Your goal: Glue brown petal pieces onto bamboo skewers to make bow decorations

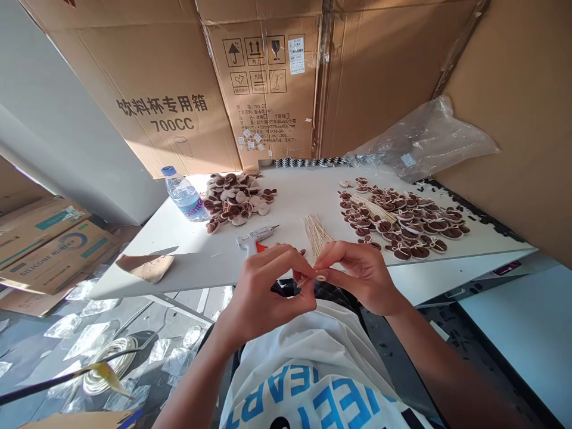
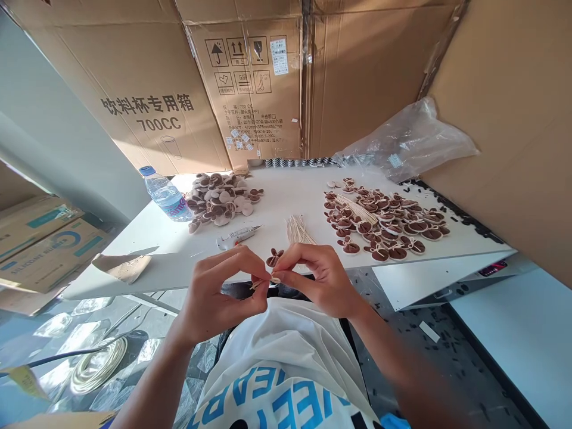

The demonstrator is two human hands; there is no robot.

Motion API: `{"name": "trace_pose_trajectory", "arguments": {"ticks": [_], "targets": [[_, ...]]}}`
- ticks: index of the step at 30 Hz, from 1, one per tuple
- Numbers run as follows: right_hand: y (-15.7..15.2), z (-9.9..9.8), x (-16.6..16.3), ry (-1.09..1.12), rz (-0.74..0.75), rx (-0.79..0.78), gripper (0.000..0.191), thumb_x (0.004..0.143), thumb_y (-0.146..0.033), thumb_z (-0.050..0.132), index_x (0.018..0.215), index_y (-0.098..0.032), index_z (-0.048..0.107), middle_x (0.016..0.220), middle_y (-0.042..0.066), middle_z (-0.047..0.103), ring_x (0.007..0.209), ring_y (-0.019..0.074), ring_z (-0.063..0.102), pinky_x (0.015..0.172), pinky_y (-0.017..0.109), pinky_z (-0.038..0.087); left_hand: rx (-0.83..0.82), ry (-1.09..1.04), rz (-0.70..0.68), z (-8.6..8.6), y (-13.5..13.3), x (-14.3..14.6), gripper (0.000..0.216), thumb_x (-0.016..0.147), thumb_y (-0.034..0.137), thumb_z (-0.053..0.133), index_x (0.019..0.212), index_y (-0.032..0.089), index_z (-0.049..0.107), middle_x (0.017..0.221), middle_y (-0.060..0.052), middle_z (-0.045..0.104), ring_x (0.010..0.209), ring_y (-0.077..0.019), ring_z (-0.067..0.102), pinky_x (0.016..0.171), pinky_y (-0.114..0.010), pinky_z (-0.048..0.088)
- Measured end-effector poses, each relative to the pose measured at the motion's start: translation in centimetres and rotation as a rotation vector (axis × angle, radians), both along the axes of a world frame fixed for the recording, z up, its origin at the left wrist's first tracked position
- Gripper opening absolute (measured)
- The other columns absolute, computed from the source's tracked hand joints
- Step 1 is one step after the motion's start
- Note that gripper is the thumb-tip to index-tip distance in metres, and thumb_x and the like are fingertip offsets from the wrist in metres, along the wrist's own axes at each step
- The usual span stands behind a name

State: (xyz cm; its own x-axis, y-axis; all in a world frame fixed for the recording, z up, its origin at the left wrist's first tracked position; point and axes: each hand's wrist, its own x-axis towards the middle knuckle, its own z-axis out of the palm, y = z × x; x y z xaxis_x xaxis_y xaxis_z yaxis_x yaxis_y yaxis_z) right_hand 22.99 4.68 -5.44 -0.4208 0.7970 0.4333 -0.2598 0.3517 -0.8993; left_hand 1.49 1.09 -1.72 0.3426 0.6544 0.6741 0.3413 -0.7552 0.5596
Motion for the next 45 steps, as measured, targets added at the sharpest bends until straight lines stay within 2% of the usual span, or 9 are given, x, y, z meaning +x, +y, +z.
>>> {"name": "trace_pose_trajectory", "arguments": {"ticks": [7,9,12,18,24,30,35,39,45], "targets": [[0.0,0.1,0.1,-0.005,-0.016,-0.007,0.006,0.094,-0.024,0.089,0.095,-0.026,0.083,0.091,0.002,0.082,0.088,0.0186,0.075,0.085,0.033,0.061,-0.019,-0.007,0.005,0.1,0.0,-0.1,0.022,0.082,0.001,0.071,0.092,0.021,0.072,0.079,0.002,0.071,0.069,-0.0127,0.064,0.069,-0.029,0.055],[-0.1,0.2,0.2,-0.013,-0.023,-0.027,0.008,0.095,-0.027,0.088,0.101,-0.027,0.083,0.095,0.003,0.081,0.091,0.0186,0.075,0.087,0.032,0.062,-0.038,-0.022,0.020,0.3,0.0,-0.1,0.020,0.084,0.003,0.074,0.093,0.021,0.074,0.080,0.001,0.073,0.071,-0.0136,0.067,0.070,-0.029,0.056],[-0.2,0.4,0.3,-0.003,-0.052,-0.071,0.018,0.097,-0.030,0.087,0.113,-0.028,0.080,0.102,0.003,0.080,0.097,0.0187,0.075,0.091,0.032,0.063,-0.088,-0.066,0.067,0.4,0.0,-0.2,0.014,0.091,0.009,0.077,0.095,0.022,0.077,0.082,0.000,0.077,0.074,-0.0151,0.071,0.072,-0.030,0.059],[-0.6,0.2,0.0,-0.020,-0.055,-0.061,0.015,0.099,-0.032,0.084,0.112,-0.028,0.079,0.104,0.003,0.077,0.099,0.0179,0.073,0.093,0.030,0.062,-0.186,-0.147,0.204,0.2,0.0,0.4,0.008,0.092,0.020,0.087,0.095,0.024,0.081,0.087,0.001,0.083,0.078,-0.0154,0.077,0.078,-0.029,0.062],[-0.6,0.2,-0.4,0.002,-0.111,-0.112,0.014,0.099,-0.038,0.083,0.101,-0.025,0.079,0.093,0.001,0.077,0.087,0.0170,0.073,0.082,0.029,0.062,-0.267,-0.121,0.155,0.3,-0.1,0.6,0.009,0.092,0.024,0.089,0.098,0.023,0.082,0.091,0.000,0.086,0.081,-0.0168,0.082,0.078,-0.027,0.067],[-0.4,0.6,-0.4,-0.020,-0.134,-0.146,0.021,0.097,-0.043,0.085,0.096,-0.023,0.080,0.084,0.002,0.074,0.077,0.0164,0.068,0.075,0.030,0.060,-0.361,-0.098,0.070,0.1,0.1,-0.1,0.019,0.097,0.024,0.084,0.115,0.023,0.081,0.101,-0.004,0.087,0.093,-0.0213,0.085,0.089,-0.033,0.068],[-0.6,0.6,-0.5,0.017,-0.115,-0.175,0.023,0.096,-0.045,0.085,0.105,-0.024,0.080,0.091,0.003,0.076,0.079,0.0168,0.068,0.075,0.031,0.062,-0.326,-0.155,0.113,0.0,0.1,0.0,0.016,0.097,0.020,0.083,0.112,0.023,0.080,0.095,-0.002,0.086,0.089,-0.0191,0.084,0.088,-0.030,0.067],[-0.9,0.5,-0.9,0.029,-0.153,-0.161,0.022,0.095,-0.043,0.087,0.104,-0.025,0.076,0.097,0.003,0.075,0.091,0.0185,0.071,0.085,0.032,0.064,-0.277,-0.222,0.169,0.0,0.0,0.5,0.013,0.094,0.018,0.084,0.105,0.022,0.080,0.093,-0.002,0.084,0.086,-0.0180,0.082,0.084,-0.029,0.068],[-0.9,0.2,-1.1,0.022,-0.146,-0.172,0.019,0.094,-0.040,0.089,0.101,-0.026,0.078,0.098,0.001,0.075,0.094,0.0175,0.072,0.091,0.030,0.062,-0.216,-0.135,0.208,0.0,-0.3,0.8,0.010,0.095,0.015,0.083,0.101,0.023,0.080,0.089,0.001,0.084,0.081,-0.0151,0.081,0.080,-0.025,0.066]]}}
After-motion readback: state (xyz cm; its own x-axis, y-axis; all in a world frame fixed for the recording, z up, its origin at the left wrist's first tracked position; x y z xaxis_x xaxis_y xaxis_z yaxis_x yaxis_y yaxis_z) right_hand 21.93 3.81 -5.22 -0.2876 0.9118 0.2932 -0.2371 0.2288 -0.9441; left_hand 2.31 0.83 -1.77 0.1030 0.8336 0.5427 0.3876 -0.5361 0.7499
